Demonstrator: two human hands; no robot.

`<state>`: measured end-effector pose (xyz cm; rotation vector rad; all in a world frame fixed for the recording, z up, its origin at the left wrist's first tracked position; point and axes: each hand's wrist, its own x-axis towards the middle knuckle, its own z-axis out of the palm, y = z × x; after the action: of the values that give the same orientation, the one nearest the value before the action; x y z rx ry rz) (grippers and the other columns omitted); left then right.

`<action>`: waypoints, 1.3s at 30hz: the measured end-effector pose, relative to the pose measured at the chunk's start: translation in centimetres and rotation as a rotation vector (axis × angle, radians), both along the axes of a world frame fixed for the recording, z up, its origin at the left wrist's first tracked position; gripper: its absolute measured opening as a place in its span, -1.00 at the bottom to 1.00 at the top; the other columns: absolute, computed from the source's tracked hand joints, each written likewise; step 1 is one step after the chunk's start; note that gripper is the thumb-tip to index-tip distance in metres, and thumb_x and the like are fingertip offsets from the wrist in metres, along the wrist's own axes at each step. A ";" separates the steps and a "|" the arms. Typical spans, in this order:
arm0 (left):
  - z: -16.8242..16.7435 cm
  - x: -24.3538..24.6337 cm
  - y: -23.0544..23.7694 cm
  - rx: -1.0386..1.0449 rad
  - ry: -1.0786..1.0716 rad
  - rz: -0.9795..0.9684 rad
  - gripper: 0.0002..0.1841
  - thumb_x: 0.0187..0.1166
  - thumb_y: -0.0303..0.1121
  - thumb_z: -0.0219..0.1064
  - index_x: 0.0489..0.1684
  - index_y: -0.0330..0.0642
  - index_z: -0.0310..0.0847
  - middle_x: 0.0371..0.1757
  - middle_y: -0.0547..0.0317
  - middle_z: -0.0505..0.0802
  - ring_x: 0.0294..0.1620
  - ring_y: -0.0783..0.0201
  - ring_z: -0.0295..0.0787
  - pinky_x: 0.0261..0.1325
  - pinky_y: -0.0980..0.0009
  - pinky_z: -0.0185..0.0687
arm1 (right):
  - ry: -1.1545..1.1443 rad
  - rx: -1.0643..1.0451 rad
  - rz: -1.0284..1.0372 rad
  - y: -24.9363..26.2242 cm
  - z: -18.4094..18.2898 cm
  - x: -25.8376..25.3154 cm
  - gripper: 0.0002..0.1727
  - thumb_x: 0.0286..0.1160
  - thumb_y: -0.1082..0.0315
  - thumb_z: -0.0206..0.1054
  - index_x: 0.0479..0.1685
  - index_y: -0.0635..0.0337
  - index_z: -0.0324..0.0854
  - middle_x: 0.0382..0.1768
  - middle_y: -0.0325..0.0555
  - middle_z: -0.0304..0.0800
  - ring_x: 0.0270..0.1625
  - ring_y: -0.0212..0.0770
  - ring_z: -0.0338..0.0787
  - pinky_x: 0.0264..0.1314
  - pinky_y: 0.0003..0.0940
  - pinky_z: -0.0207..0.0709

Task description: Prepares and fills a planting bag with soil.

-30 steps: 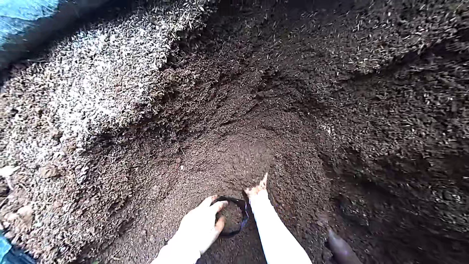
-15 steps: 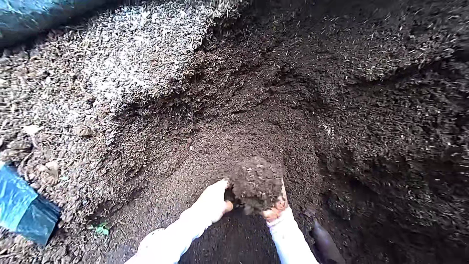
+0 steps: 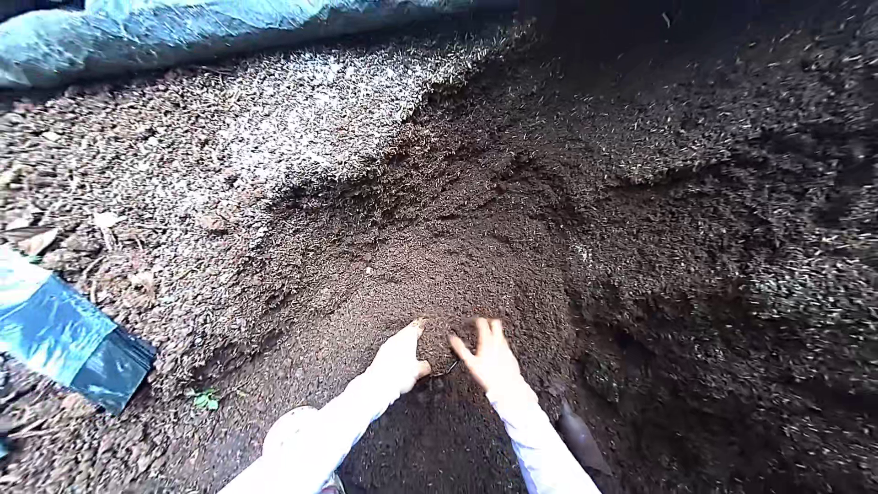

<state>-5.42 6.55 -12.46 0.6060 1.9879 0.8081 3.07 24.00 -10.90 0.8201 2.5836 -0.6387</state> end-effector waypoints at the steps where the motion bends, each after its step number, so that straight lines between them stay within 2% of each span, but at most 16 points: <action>1: 0.0 0.2 0.0 0.011 0.004 -0.014 -0.13 0.55 -0.36 0.43 0.89 -0.20 0.02 0.90 0.02 0.20 0.88 0.12 0.13 0.87 0.10 0.04 | -0.161 0.014 0.049 0.1 -0.5 -0.4 -0.38 0.78 -0.13 0.09 0.59 0.08 0.51 0.62 0.17 0.48 0.59 0.18 0.57 0.56 0.24 0.46; 4: 1.2 0.5 -0.6 0.087 0.033 -0.021 -0.16 0.56 -0.38 0.40 0.90 -0.15 0.04 0.88 0.02 0.27 0.85 0.08 0.21 0.85 0.03 0.09 | -0.304 0.075 0.180 -0.9 1.7 -0.2 -0.50 0.91 0.08 -0.09 0.49 0.13 0.58 0.49 0.09 0.66 0.58 0.11 0.60 0.57 0.20 0.43; 7: 4.3 1.2 -1.9 0.186 0.077 -0.022 -0.20 0.58 -0.40 0.37 0.89 -0.09 0.09 0.82 0.01 0.38 0.81 0.09 0.29 0.83 0.03 0.14 | -0.024 0.147 0.192 -1.9 4.5 2.8 -0.55 0.86 0.15 0.02 0.27 0.28 0.71 0.28 0.18 0.79 0.43 0.18 0.71 0.50 0.14 0.49; 9: 4.6 1.7 -2.3 0.215 0.109 -0.052 -0.21 0.56 -0.40 0.35 0.88 -0.11 0.12 0.85 0.03 0.34 0.83 0.13 0.25 0.83 0.07 0.12 | 0.211 0.172 0.178 -2.4 3.2 4.3 -0.59 0.78 0.25 0.10 0.15 0.38 0.77 0.16 0.23 0.84 0.32 0.22 0.77 0.45 0.13 0.53; 12: 2.0 1.8 -1.6 0.098 0.132 -0.076 -0.22 0.60 -0.40 0.35 0.88 -0.13 0.11 0.86 0.03 0.32 0.85 0.10 0.22 0.84 0.00 0.09 | 0.039 0.097 0.154 -2.2 0.3 3.9 -0.54 0.86 0.23 -0.02 0.41 0.31 0.64 0.43 0.14 0.71 0.55 0.10 0.62 0.63 0.10 0.35; 14: 1.9 1.2 -1.5 0.072 0.150 -0.053 -0.25 0.60 -0.43 0.31 0.88 -0.07 0.14 0.85 0.09 0.35 0.83 0.10 0.27 0.82 -0.02 0.13 | 0.014 0.105 0.178 -2.0 0.3 3.2 -0.53 0.88 0.20 -0.05 0.40 0.28 0.64 0.43 0.12 0.71 0.56 0.09 0.61 0.60 0.11 0.33; 18: 3.4 0.1 -2.1 0.233 0.072 0.000 -0.29 0.57 -0.49 0.29 0.82 -0.03 0.27 0.76 0.08 0.49 0.75 0.14 0.40 0.77 0.03 0.22 | 0.384 0.107 0.135 -1.7 -0.2 4.1 -0.61 0.72 0.30 0.10 0.00 0.43 0.78 0.04 0.24 0.86 0.22 0.22 0.79 0.39 0.15 0.53; 19: 2.9 -0.3 -2.1 0.231 0.062 -0.021 -0.31 0.57 -0.51 0.29 0.80 -0.02 0.31 0.72 0.05 0.54 0.72 0.11 0.44 0.75 0.02 0.26 | 0.336 0.102 0.130 -1.3 -0.6 4.2 -0.60 0.73 0.27 0.10 0.02 0.41 0.78 0.06 0.23 0.86 0.24 0.21 0.79 0.40 0.13 0.53; 21: 2.3 -1.2 -1.9 0.142 0.115 -0.048 -0.43 0.62 -0.49 0.25 0.68 -0.05 0.46 0.54 -0.08 0.69 0.57 -0.04 0.60 0.61 -0.13 0.41 | 0.061 0.063 0.131 -0.5 -0.7 3.6 -0.54 0.80 0.12 0.07 0.29 0.28 0.68 0.32 0.18 0.75 0.46 0.17 0.66 0.54 0.12 0.44; 23: 3.3 -1.7 -1.8 0.067 0.266 0.008 -0.57 0.70 -0.38 0.18 0.54 -0.05 0.59 0.45 -0.09 0.74 0.50 -0.12 0.63 0.52 -0.22 0.45 | 0.085 0.079 0.171 -0.6 -0.5 3.8 -0.50 0.76 0.13 0.16 0.53 0.24 0.55 0.52 0.20 0.58 0.59 0.20 0.55 0.63 0.10 0.38; 25: 3.7 -1.6 -1.0 0.016 0.472 0.046 -0.56 0.70 -0.15 0.24 0.49 -0.06 0.63 0.56 0.02 0.67 0.61 -0.14 0.48 0.51 -0.28 0.34 | 0.517 0.126 0.285 -1.1 -1.1 4.7 -0.65 0.50 0.43 0.24 0.19 0.36 0.74 0.30 0.25 0.75 0.41 0.21 0.72 0.52 0.02 0.55; 27: 3.6 -1.4 0.9 -0.074 0.573 -0.038 -0.41 0.63 0.04 0.34 0.55 -0.08 0.56 0.64 -0.04 0.58 0.70 -0.22 0.34 0.52 -0.33 0.26 | 0.664 0.040 0.407 -2.1 -0.4 4.3 -0.72 0.37 0.58 0.20 -0.05 0.37 0.79 0.16 0.19 0.83 0.32 0.13 0.79 0.44 -0.07 0.64; 29: 2.6 -1.0 3.2 -0.158 0.579 -0.177 -0.45 0.67 -0.07 0.34 0.58 -0.12 0.51 0.54 -0.20 0.62 0.61 -0.30 0.43 0.39 -0.33 0.41 | 0.420 -0.034 0.426 -3.7 1.1 3.7 -0.67 0.53 0.51 0.15 0.09 0.42 0.78 0.22 0.20 0.81 0.37 0.05 0.78 0.51 -0.14 0.59; 32: -0.1 -0.1 4.5 -0.134 0.540 -0.321 -0.62 0.79 -0.47 0.05 0.51 -0.18 0.54 0.27 -0.32 0.76 0.22 -0.33 0.77 0.10 -0.26 0.67 | -0.103 -0.119 0.388 -5.2 2.6 3.5 -0.41 0.84 0.08 0.07 0.60 0.38 0.45 0.61 0.24 0.49 0.69 0.05 0.50 0.77 -0.11 0.29; 36: 0.1 3.9 2.2 0.079 0.435 -0.327 -0.64 0.83 -0.43 0.01 0.49 -0.15 0.54 0.17 -0.26 0.78 0.07 -0.30 0.83 0.00 -0.24 0.72 | 0.009 -0.078 0.329 -7.5 1.4 8.7 0.01 0.60 -0.18 0.31 0.75 0.54 0.15 0.81 0.45 0.07 0.88 0.19 0.12 0.91 -0.10 0.03; 39: -1.0 7.6 0.6 0.234 0.399 -0.359 -0.66 0.84 -0.42 0.03 0.47 -0.14 0.56 0.06 -0.25 0.80 -0.08 -0.27 0.85 -0.11 -0.19 0.73 | -0.029 -0.047 0.304 -9.4 -1.7 11.8 0.17 0.37 -0.37 0.39 0.63 0.62 0.30 0.71 0.58 0.20 0.84 0.35 0.17 0.88 0.02 0.06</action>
<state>2.14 7.17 -13.47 1.3048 2.0573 0.7398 14.83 14.64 -12.56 0.4047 2.5818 -0.5869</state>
